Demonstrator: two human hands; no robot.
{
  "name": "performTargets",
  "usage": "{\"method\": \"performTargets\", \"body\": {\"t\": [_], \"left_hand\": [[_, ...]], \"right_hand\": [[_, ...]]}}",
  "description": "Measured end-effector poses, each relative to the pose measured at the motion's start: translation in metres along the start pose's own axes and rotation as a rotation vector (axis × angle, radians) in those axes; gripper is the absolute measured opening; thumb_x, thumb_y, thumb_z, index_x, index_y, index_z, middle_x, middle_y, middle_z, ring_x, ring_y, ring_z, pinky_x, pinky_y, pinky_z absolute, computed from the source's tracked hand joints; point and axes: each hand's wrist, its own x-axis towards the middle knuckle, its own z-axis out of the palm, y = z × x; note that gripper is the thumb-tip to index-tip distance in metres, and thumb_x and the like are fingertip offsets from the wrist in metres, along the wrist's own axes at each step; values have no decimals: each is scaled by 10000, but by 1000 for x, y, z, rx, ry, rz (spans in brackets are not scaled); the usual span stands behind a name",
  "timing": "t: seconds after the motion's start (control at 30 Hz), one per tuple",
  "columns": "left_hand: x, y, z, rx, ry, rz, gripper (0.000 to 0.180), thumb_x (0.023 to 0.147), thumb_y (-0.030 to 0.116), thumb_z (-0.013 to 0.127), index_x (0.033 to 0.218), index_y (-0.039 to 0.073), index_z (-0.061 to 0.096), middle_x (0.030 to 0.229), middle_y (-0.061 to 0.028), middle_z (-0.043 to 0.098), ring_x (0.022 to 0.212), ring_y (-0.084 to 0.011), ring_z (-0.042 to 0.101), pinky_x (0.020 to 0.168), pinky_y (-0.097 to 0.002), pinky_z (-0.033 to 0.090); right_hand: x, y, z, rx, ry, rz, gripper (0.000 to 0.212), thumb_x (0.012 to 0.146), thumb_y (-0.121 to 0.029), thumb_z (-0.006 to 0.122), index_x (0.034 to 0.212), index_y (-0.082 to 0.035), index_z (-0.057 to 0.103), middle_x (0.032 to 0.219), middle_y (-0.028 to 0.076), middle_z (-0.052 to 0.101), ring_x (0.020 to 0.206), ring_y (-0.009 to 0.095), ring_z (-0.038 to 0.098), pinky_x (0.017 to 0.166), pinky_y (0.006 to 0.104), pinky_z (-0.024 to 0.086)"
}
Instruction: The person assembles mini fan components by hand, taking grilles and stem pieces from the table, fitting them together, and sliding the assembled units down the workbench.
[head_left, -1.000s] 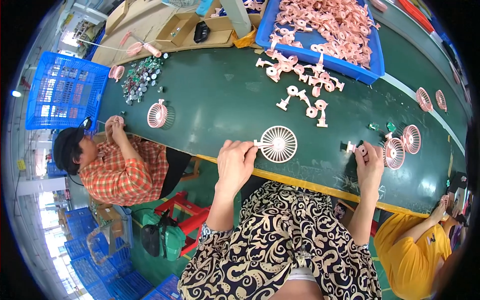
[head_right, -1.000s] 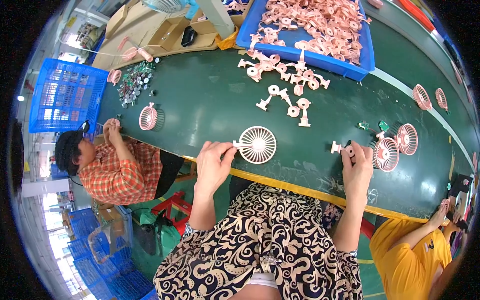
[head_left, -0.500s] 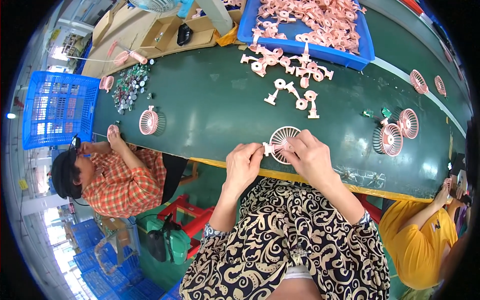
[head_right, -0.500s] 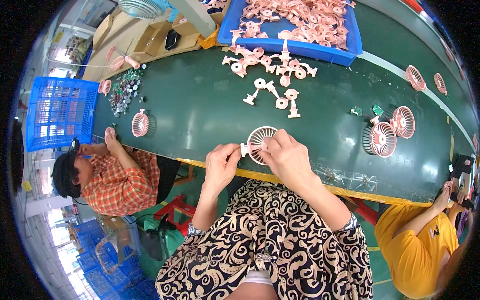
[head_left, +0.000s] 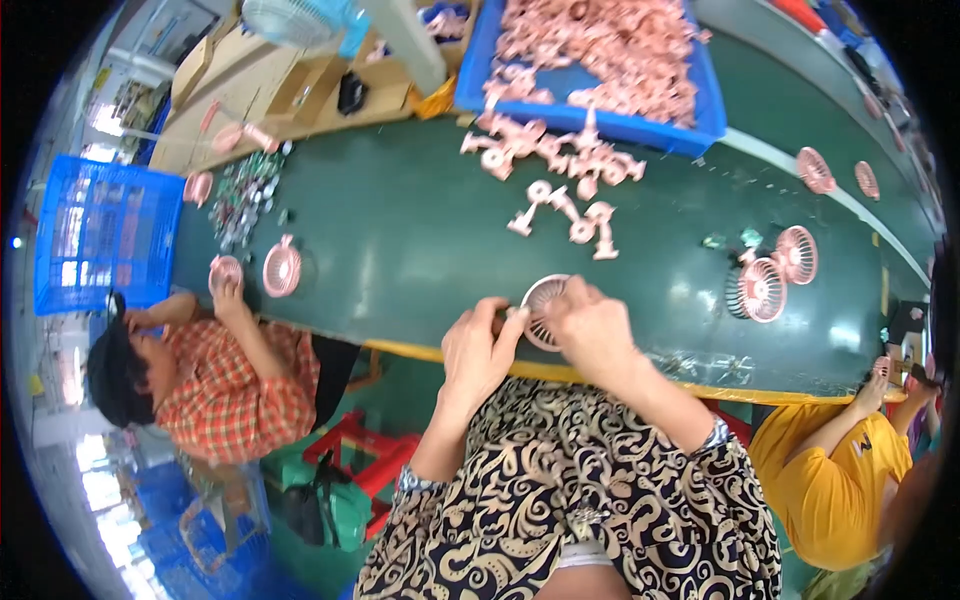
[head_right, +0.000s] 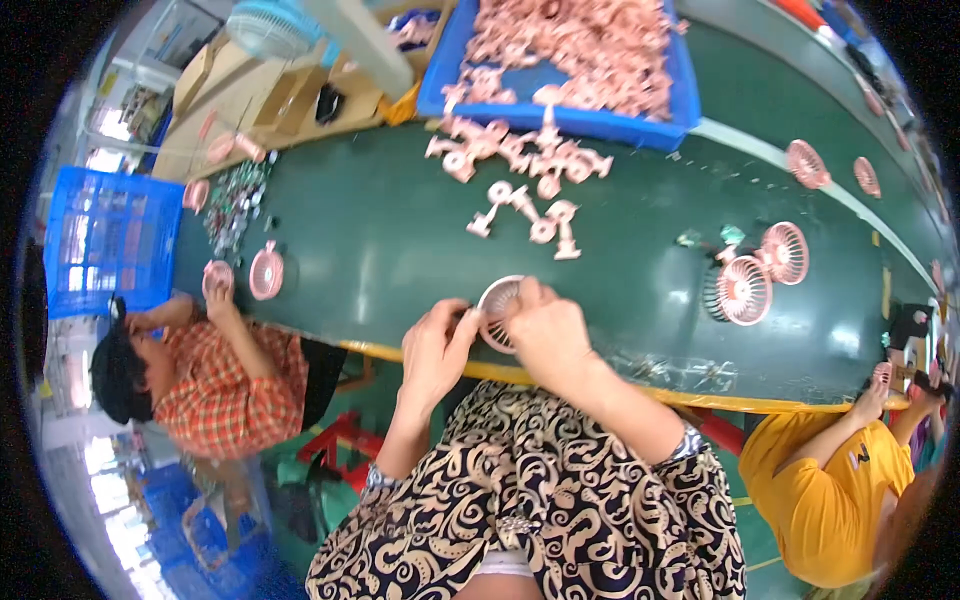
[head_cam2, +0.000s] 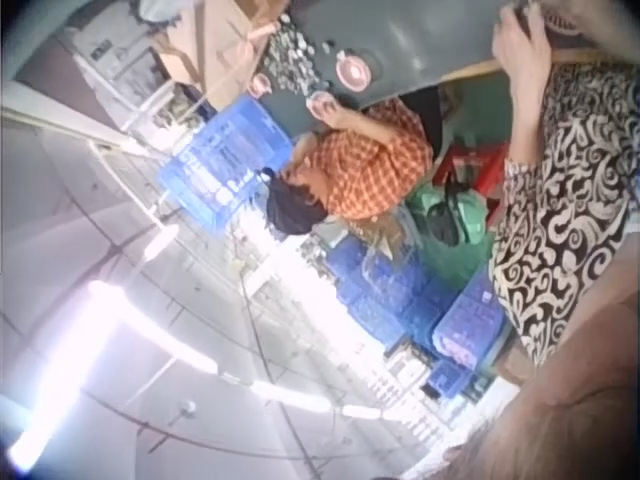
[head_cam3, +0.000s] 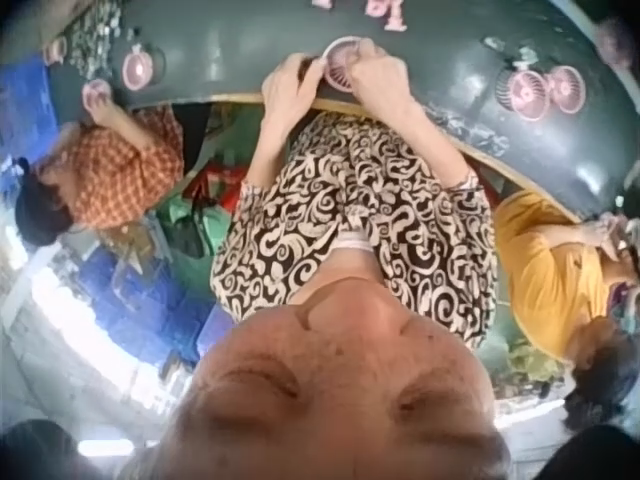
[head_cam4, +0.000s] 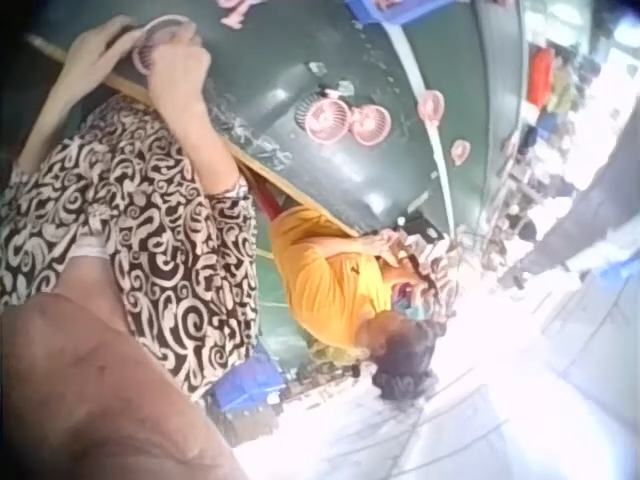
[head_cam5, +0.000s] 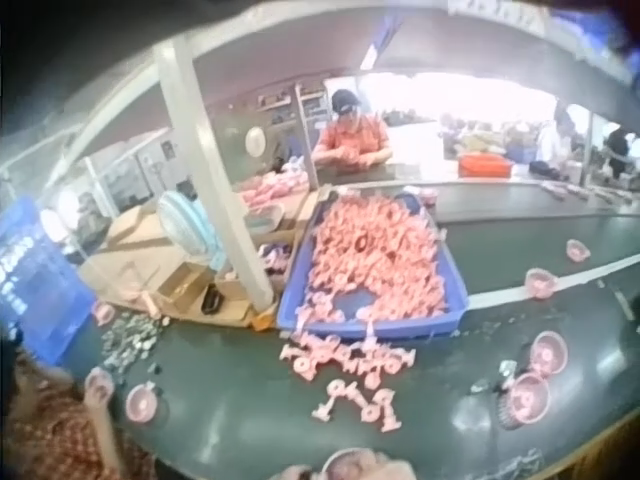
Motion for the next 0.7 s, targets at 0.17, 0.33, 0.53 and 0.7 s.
{"method": "performTargets", "body": {"t": [0.17, 0.33, 0.53, 0.7], "left_hand": [[-4, -12, 19, -21, 35, 11, 492, 985, 266, 680, 1342, -36, 527, 692, -141, 658, 680, -341, 691, 663, -455, 524], [-2, -1, 18, -102, 51, -41, 358, 976, 190, 708, 1235, -26, 590, 636, -78, 585, 579, -201, 584, 606, -368, 483], [8, -20, 13, -318, -45, -40, 312, 994, 152, 712, 1228, -33, 620, 707, -23, 630, 652, -91, 576, 619, -273, 471], [7, -42, 0, -339, 154, 116, 272, 985, 117, 723, 1220, -8, 667, 935, -57, 716, 773, -86, 627, 675, -239, 506]], "right_hand": [[-1, -3, 11, -4, -6, -41, 121, 770, -170, 687, 839, -71, 695, 859, 104, 613, 775, 235, 690, 567, 342, 579], [-11, -1, 5, 186, -20, 31, 190, 810, -161, 715, 919, -7, 700, 959, 137, 614, 889, 287, 688, 712, 363, 603], [-33, 15, -9, 628, 159, 0, 416, 836, -328, 830, 1136, -63, 717, 1216, 96, 642, 1088, 311, 673, 894, 433, 579], [-51, 48, -42, 510, 91, 303, 329, 808, -238, 872, 1078, -85, 760, 1187, 114, 685, 1067, 310, 696, 872, 403, 586]]}}
